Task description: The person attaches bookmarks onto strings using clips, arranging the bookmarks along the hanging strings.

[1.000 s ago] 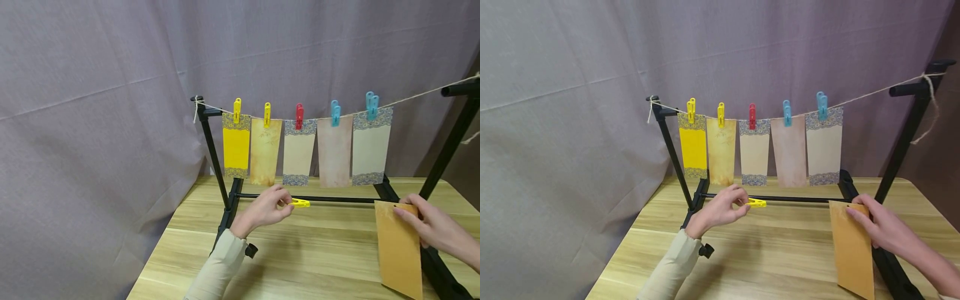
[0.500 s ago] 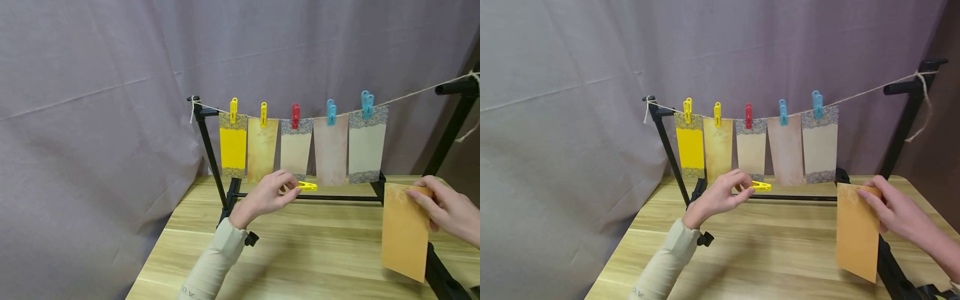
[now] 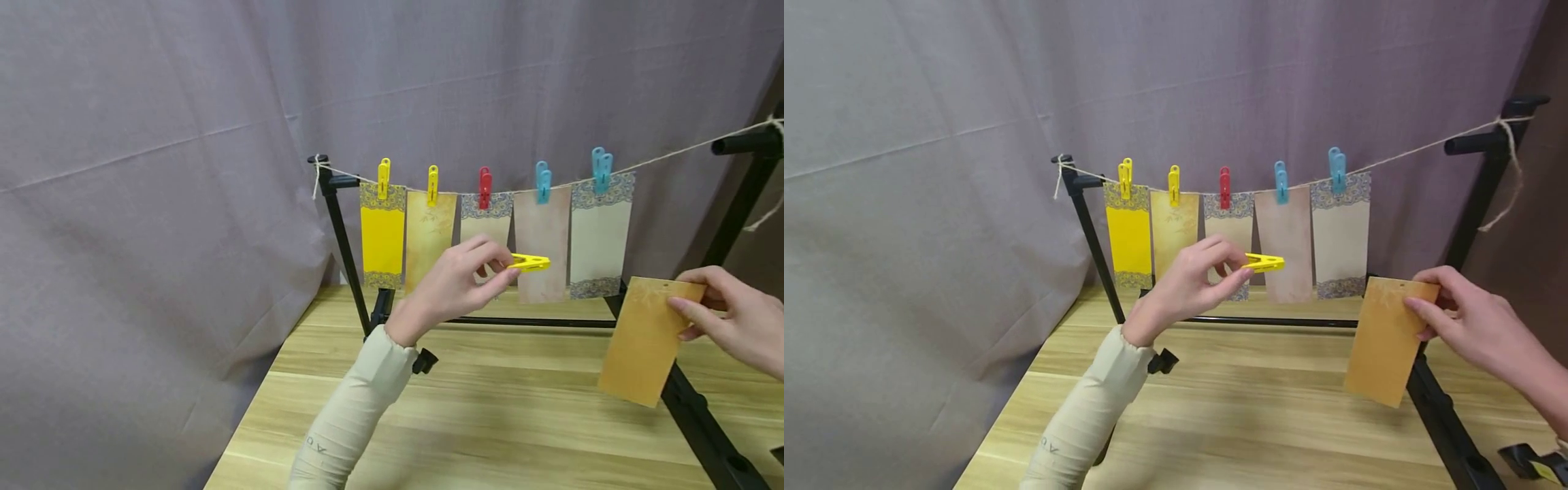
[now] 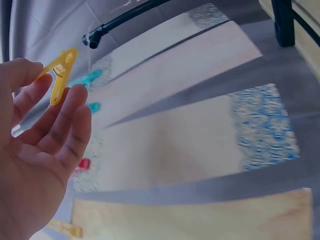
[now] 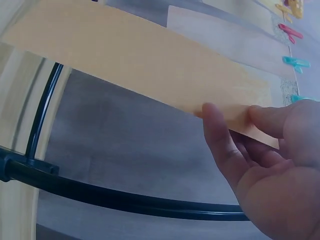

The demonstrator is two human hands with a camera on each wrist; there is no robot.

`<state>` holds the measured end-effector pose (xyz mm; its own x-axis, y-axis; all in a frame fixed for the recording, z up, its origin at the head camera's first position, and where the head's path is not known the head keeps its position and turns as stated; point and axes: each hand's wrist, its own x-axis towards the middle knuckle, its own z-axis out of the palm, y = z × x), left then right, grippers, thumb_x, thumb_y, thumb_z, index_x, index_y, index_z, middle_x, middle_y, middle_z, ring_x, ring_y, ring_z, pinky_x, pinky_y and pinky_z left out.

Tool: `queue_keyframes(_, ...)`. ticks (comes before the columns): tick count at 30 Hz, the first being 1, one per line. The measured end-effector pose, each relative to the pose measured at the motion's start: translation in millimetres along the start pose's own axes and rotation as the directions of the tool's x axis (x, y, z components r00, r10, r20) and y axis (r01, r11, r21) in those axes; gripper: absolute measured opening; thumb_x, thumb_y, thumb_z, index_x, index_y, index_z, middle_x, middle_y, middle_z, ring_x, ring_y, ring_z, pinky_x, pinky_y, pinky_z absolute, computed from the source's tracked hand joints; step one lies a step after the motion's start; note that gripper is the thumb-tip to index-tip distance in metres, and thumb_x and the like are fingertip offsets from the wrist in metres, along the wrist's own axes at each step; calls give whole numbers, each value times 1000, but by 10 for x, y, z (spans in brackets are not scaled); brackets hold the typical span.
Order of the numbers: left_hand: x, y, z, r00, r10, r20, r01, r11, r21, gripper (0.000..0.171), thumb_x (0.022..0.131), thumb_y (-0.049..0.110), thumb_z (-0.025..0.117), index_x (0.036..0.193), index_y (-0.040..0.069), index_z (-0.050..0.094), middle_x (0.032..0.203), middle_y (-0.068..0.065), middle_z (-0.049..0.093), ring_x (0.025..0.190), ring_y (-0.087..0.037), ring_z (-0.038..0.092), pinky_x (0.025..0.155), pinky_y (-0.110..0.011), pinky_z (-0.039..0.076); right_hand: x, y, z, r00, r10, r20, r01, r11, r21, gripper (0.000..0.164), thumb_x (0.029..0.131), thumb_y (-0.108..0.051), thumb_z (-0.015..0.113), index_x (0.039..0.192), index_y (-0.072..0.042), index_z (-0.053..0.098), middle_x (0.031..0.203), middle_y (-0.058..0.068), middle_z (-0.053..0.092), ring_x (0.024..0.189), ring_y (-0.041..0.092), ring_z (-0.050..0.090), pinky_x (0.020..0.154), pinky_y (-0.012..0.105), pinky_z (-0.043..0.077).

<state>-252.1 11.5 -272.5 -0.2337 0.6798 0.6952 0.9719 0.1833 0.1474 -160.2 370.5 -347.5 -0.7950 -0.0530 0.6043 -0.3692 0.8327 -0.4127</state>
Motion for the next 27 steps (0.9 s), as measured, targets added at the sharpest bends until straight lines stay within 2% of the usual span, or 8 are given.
queue_keyframes(3, 135, 50, -33, 999, 37, -20, -37, 999, 24, 10, 93, 16, 67, 96, 7, 67, 95, -1, 64, 85, -3, 59, 74, -6, 46, 37, 14, -35, 1000, -3, -22, 3, 1000, 11, 23, 96, -2, 58, 111, 11, 47, 78, -2, 60, 59, -15, 47, 45, 10, 44)
queue_keyframes(7, 319, 109, -83, 997, 63, -53, -62, 998, 33, 10, 91, 14, 70, 95, 5, 67, 97, -3, 65, 84, -6, 60, 74, -6, 45, 99, 15, -94, 998, 23, -55, -20, 998, 56, 16, 95, -2, 59, 105, 9, 51, 76, -32, 46, 58, -11, 48, 47, 9, 44)
queue_keyframes(11, 466, 170, -129, 997, 40, -62, -40, 999, 7, 12, 91, 14, 70, 98, 5, 68, 103, -5, 65, 84, -5, 61, 73, -7, 47, 155, 3, -152, 997, 31, -75, -24, 995, 92, 9, 96, -1, 58, 99, 6, 54, 73, -30, 47, 55, -7, 50, 48, 10, 43)
queue_keyframes(12, 496, 182, -135, 997, 35, -69, -34, 999, 7, 13, 91, 14, 70, 99, 4, 68, 105, -6, 66, 85, -5, 62, 72, -7, 47, 166, -2, -165, 996, 26, -85, -17, 994, 106, 3, 96, 0, 58, 98, 1, 56, 73, -30, 48, 54, -7, 50, 47, 10, 43)
queue_keyframes(15, 577, 207, -145, 993, 37, -110, -35, 999, 23, 14, 91, 15, 70, 100, 4, 68, 108, -7, 67, 85, -5, 64, 73, -7, 47, 195, -12, -197, 993, 11, -117, 12, 982, 188, 24, 92, 6, 60, 95, -17, 61, 74, -29, 52, 54, -8, 52, 45, 10, 44)
queue_keyframes(18, 656, 206, -147, 984, 50, -168, -43, 998, 46, 15, 91, 14, 71, 100, 3, 67, 108, -9, 68, 84, -6, 66, 72, -6, 46, 213, -28, -219, 988, 27, -154, 20, 955, 295, 44, 89, 11, 62, 95, -32, 61, 75, -27, 57, 55, -8, 54, 43, 12, 45)
queue_keyframes(22, 751, 192, -151, 976, 71, -204, -55, 995, 85, 16, 91, 14, 70, 102, 4, 68, 109, -7, 68, 84, -3, 66, 72, -4, 43, 258, -34, -258, 981, 56, -186, 22, 919, 394, 45, 86, 14, 64, 93, -30, 66, 73, -22, 61, 53, -6, 56, 41, 13, 45)
queue_keyframes(27, 864, 204, -174, 968, 89, -233, -66, 992, 107, 14, 92, 14, 70, 101, 3, 70, 112, -7, 69, 85, -2, 66, 76, -4, 45, 369, -44, -344, 976, 8, -217, 76, 922, 379, 47, 86, 13, 65, 88, -34, 66, 66, -23, 60, 44, -5, 52, 39, 11, 43)
